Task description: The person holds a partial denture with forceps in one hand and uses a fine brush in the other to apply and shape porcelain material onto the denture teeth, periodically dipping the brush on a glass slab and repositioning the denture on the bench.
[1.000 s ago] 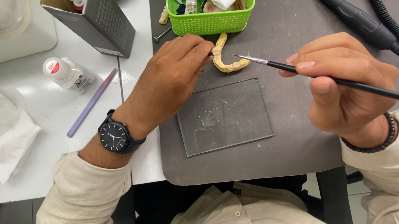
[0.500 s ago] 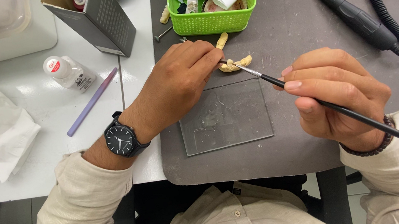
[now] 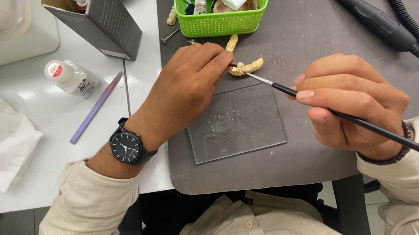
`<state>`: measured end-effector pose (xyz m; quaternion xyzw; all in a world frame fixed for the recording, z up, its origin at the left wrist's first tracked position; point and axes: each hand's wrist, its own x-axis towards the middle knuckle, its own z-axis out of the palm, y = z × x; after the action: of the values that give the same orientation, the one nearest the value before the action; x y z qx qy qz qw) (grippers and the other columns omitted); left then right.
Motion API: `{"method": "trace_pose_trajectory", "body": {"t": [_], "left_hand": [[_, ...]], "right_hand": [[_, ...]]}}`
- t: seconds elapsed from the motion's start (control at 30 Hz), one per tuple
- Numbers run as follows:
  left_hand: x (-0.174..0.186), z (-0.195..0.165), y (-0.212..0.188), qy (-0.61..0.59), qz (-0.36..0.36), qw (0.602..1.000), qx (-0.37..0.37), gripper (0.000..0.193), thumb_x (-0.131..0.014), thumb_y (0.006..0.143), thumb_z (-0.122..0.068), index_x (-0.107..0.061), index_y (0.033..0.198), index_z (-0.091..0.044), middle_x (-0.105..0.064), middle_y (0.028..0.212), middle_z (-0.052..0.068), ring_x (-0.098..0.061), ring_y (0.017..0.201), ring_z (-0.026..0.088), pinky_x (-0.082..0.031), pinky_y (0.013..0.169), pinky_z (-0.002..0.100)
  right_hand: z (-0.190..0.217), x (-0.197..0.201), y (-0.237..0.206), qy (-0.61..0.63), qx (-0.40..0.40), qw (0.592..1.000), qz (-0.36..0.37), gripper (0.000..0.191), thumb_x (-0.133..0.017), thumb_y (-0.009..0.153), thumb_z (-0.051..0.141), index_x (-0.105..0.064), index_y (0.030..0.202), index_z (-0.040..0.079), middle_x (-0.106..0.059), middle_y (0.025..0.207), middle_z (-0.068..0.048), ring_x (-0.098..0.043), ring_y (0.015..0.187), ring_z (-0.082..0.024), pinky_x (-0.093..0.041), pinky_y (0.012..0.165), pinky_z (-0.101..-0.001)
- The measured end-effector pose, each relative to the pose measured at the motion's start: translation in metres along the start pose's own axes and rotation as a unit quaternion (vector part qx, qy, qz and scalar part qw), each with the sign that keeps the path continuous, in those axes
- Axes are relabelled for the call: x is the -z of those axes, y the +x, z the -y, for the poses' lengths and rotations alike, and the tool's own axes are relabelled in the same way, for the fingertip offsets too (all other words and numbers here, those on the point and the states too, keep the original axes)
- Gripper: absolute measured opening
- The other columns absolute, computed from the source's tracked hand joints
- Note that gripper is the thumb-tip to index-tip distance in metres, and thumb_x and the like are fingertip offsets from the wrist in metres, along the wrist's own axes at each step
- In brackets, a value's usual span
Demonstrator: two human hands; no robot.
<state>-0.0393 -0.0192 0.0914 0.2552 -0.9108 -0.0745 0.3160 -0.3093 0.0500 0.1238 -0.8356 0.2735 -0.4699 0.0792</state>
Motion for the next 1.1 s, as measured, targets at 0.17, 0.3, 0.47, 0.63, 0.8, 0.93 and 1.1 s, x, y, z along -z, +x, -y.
{"method": "trace_pose_trajectory", "body": {"t": [0.17,0.3,0.47,0.63,0.8,0.93,1.1], "left_hand": [[0.0003,-0.0006,-0.0014,-0.003,0.0,1.0,0.004,0.024,-0.07,0.099,-0.001,-0.063,0.122,0.0,-0.065,0.114,0.01,-0.065,0.101,0.026,-0.053,0.089,0.038],[0.0001,-0.0005,-0.0015,0.0,0.0,1.0,0.003,0.025,-0.07,0.099,-0.001,-0.063,0.123,0.001,-0.065,0.114,0.01,-0.065,0.101,0.025,-0.053,0.089,0.038],[0.0005,-0.0011,-0.0014,-0.004,0.003,1.0,0.005,0.026,-0.07,0.099,-0.001,-0.063,0.123,0.0,-0.065,0.114,0.01,-0.065,0.101,0.025,-0.052,0.089,0.038],[0.001,-0.0007,-0.0007,-0.004,0.004,1.0,0.005,0.025,-0.07,0.099,-0.001,-0.063,0.123,0.0,-0.064,0.113,0.01,-0.065,0.1,0.026,-0.052,0.088,0.038],[-0.0006,-0.0005,-0.0001,-0.002,0.001,1.0,0.003,0.024,-0.07,0.099,-0.002,-0.062,0.123,0.001,-0.064,0.113,0.01,-0.064,0.1,0.025,-0.052,0.089,0.038],[-0.0002,-0.0008,-0.0011,-0.002,0.005,1.0,0.008,0.024,-0.07,0.1,-0.002,-0.063,0.122,0.0,-0.064,0.112,0.01,-0.064,0.099,0.025,-0.052,0.088,0.038],[-0.0015,-0.0012,-0.0014,-0.001,0.003,1.0,0.007,0.024,-0.07,0.1,-0.003,-0.063,0.123,0.0,-0.065,0.113,0.01,-0.065,0.1,0.025,-0.053,0.089,0.038]], "right_hand": [[0.0005,-0.0011,0.0013,-0.004,0.001,1.0,-0.003,0.013,-0.063,0.105,0.017,-0.06,0.108,0.005,-0.071,0.094,-0.012,-0.072,0.094,-0.027,-0.059,0.079,-0.0365],[0.0017,0.0024,0.0021,-0.015,-0.001,1.0,0.0,0.013,-0.062,0.105,0.017,-0.059,0.108,0.004,-0.071,0.095,-0.013,-0.072,0.095,-0.028,-0.059,0.079,-0.0371],[0.0005,-0.0009,0.0023,-0.007,-0.001,1.0,-0.001,0.012,-0.063,0.105,0.016,-0.06,0.108,0.005,-0.071,0.094,-0.011,-0.072,0.094,-0.027,-0.059,0.079,-0.0364],[0.0013,0.0009,0.0009,-0.009,-0.01,1.0,0.006,0.012,-0.063,0.105,0.015,-0.06,0.109,0.005,-0.071,0.095,-0.012,-0.072,0.094,-0.027,-0.06,0.081,-0.0377],[0.0006,0.0018,-0.0008,-0.024,-0.011,1.0,-0.004,0.012,-0.062,0.106,0.017,-0.06,0.111,0.006,-0.071,0.097,-0.012,-0.072,0.097,-0.027,-0.059,0.078,-0.0344],[-0.0016,0.0004,-0.0019,-0.017,-0.003,1.0,0.002,0.012,-0.063,0.106,0.016,-0.06,0.11,0.006,-0.071,0.095,-0.011,-0.072,0.094,-0.026,-0.059,0.076,-0.0339],[-0.0011,0.0006,-0.0031,-0.018,-0.003,1.0,-0.001,0.012,-0.063,0.105,0.016,-0.061,0.11,0.005,-0.071,0.094,-0.011,-0.072,0.094,-0.027,-0.059,0.079,-0.036]]}}
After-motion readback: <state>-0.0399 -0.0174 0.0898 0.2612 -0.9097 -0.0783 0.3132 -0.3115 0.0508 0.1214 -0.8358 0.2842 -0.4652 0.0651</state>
